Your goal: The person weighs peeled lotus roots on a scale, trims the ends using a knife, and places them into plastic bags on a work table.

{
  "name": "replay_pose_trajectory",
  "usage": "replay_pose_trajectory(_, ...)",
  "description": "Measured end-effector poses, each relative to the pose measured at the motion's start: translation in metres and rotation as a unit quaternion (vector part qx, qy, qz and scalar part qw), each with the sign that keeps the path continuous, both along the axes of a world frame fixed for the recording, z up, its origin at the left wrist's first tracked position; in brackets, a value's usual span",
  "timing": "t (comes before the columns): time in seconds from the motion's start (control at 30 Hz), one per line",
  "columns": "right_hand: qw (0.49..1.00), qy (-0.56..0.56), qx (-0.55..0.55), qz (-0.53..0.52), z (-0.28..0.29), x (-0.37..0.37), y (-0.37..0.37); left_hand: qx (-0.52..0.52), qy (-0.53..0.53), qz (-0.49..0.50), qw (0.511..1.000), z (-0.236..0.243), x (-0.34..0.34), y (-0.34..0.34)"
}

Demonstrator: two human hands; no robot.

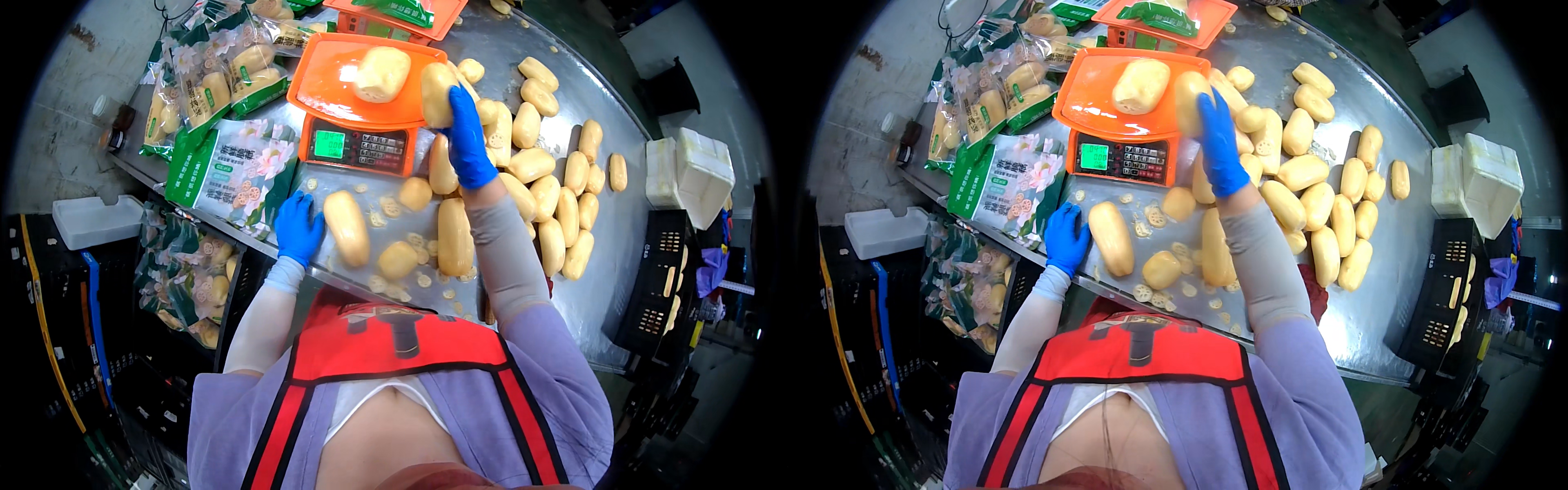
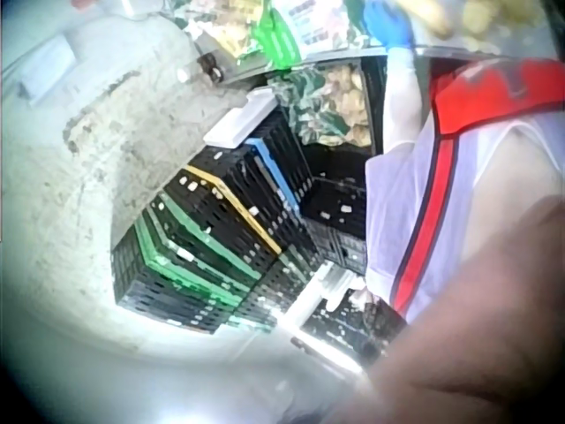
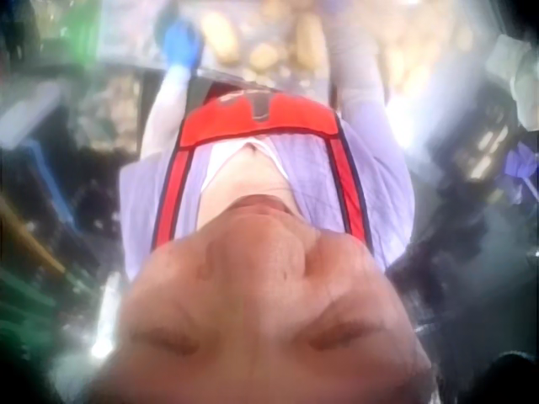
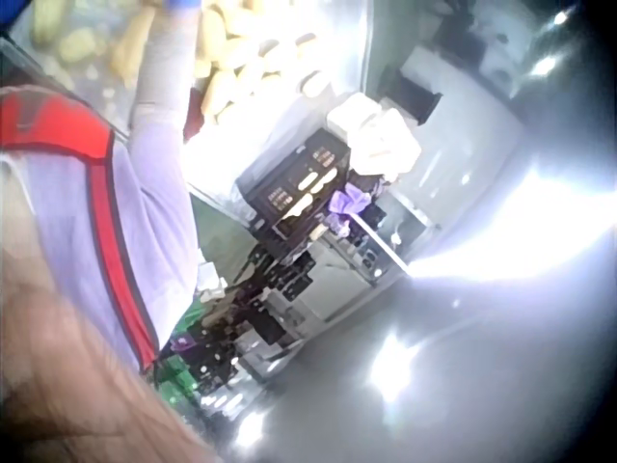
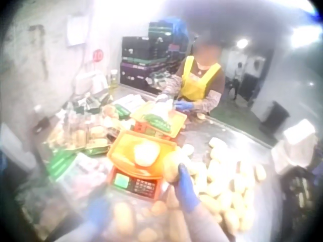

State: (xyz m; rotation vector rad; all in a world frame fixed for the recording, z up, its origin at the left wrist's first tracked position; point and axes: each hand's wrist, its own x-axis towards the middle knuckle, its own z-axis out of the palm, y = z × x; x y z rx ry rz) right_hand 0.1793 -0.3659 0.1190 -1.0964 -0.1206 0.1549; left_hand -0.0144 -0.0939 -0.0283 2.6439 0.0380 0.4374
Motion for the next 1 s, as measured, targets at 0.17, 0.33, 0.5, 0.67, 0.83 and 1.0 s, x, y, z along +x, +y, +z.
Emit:
replay_pose_trajectory(0.17, 0.868, -0.197, -0.406, -0.205, -0.032, 0.049, 0.041, 0.002, 0.022, 0.012, 1.000, 0.005, 0.000, -0.001)
replay_pose_trajectory(0.33, 0.815, -0.260, -0.462, -0.236, -0.046, 0.068, 0.044, 0.002, 0.016, 0.004, 1.000, 0.008, 0.000, -0.003)
replay_pose_trajectory(0.5, 0.929, -0.168, -0.278, -0.180, -0.041, 0.061, 0.008, 0.000, 0.016, -0.004, 1.000, 0.010, 0.002, -0.002)
replay_pose_trajectory(0.67, 0.956, -0.070, -0.217, -0.186, -0.051, 0.007, -0.066, -0.008, 0.020, -0.007, 1.000, 0.011, -0.002, 0.001)
replay_pose_trajectory(0.83, 0.909, -0.007, -0.274, -0.315, -0.051, -0.070, -0.148, -0.050, -0.029, -0.050, 0.997, 0.021, -0.006, 0.015)
replay_pose_trajectory(1.0, 0.760, -0.020, -0.442, -0.476, -0.062, -0.131, -0.252, 0.062, -0.019, 0.025, 0.998, 0.040, -0.008, 0.039)
